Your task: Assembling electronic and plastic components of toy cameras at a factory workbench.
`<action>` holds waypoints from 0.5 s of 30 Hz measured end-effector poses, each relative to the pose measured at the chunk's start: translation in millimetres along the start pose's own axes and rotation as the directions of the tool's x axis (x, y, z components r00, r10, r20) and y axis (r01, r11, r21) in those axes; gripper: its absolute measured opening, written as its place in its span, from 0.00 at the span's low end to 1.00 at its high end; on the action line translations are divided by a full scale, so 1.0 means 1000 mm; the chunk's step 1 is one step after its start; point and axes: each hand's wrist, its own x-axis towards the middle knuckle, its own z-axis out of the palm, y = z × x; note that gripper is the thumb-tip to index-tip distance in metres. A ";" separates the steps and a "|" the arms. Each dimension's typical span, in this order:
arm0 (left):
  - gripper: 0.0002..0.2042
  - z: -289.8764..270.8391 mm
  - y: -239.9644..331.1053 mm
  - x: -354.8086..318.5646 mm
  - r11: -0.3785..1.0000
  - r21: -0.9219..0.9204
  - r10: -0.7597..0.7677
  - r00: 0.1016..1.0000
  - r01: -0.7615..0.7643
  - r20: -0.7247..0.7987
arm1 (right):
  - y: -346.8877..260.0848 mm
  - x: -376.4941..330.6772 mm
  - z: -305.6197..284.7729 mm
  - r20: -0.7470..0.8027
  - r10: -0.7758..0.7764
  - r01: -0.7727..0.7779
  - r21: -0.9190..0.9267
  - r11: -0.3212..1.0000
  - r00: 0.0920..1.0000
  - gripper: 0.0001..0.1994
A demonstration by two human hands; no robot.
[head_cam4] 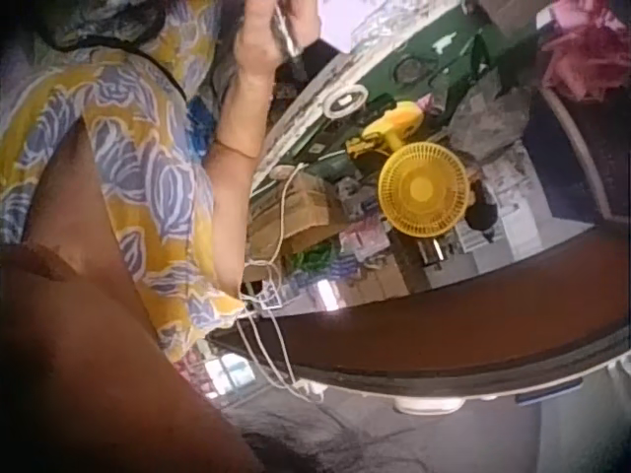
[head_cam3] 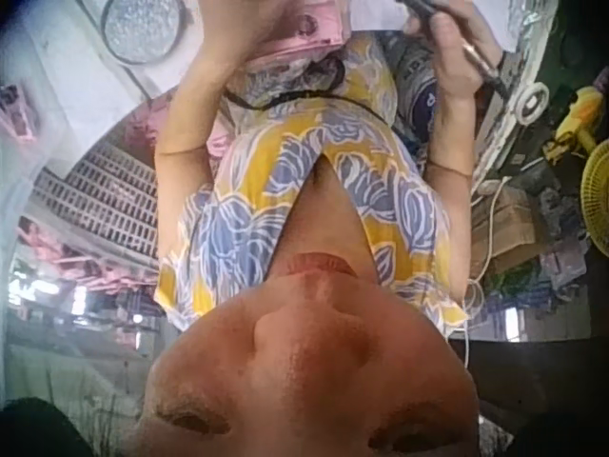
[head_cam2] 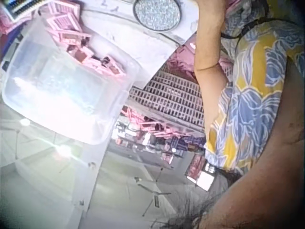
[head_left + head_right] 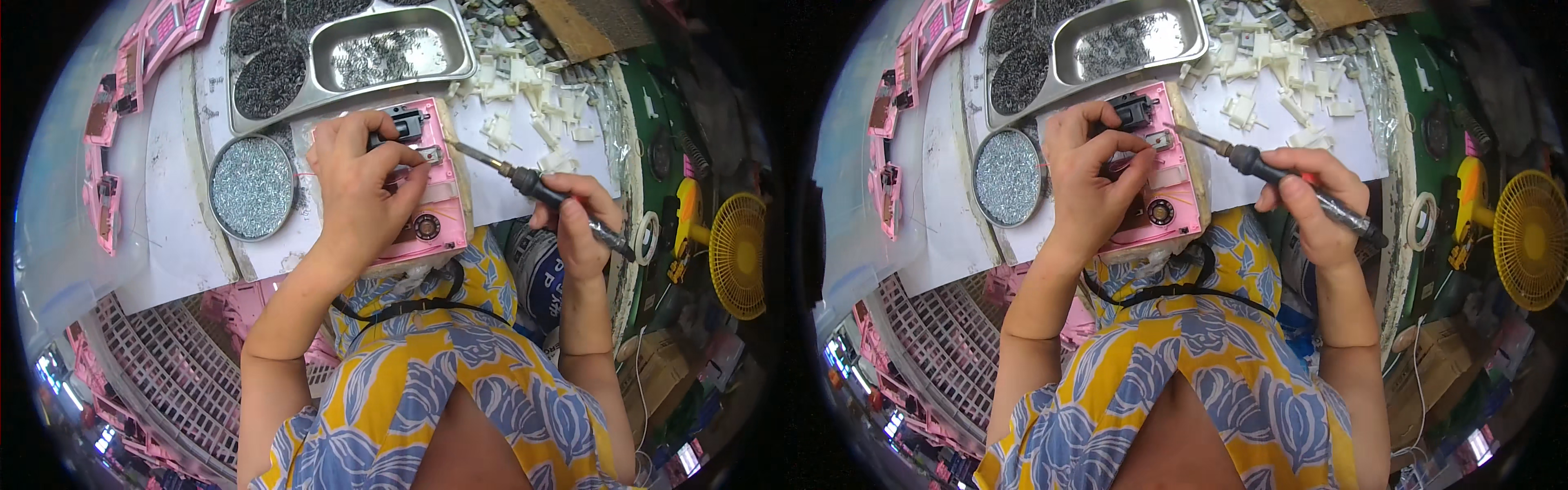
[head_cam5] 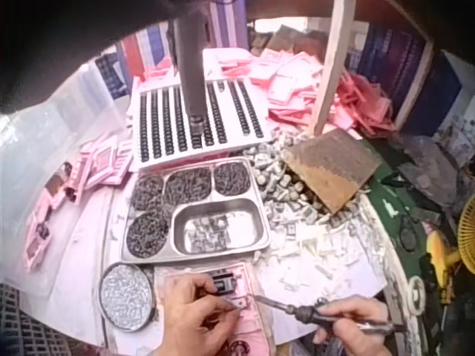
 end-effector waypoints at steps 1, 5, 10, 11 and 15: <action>0.07 0.002 0.001 0.001 1.000 0.005 0.004 1.000 -0.004 0.003 | 0.000 -0.002 0.002 -0.017 0.005 -0.005 -0.015 1.000 1.000 0.13; 0.08 0.008 0.001 0.002 0.999 0.029 0.031 1.000 -0.031 0.001 | 0.002 -0.012 -0.002 -0.022 -0.020 0.017 -0.116 0.993 1.000 0.11; 0.08 0.008 0.000 0.002 0.998 0.051 0.035 0.999 -0.035 -0.002 | 0.005 -0.014 0.000 -0.019 -0.056 0.052 -0.184 0.982 0.998 0.10; 0.08 0.009 0.000 0.002 0.998 0.049 0.039 0.999 -0.039 -0.005 | 0.006 -0.013 0.000 -0.015 -0.067 0.063 -0.193 0.979 0.998 0.10; 0.08 0.010 -0.001 0.002 0.998 0.048 0.044 0.999 -0.043 -0.016 | 0.008 -0.013 -0.001 -0.006 -0.070 0.067 -0.212 0.975 0.998 0.10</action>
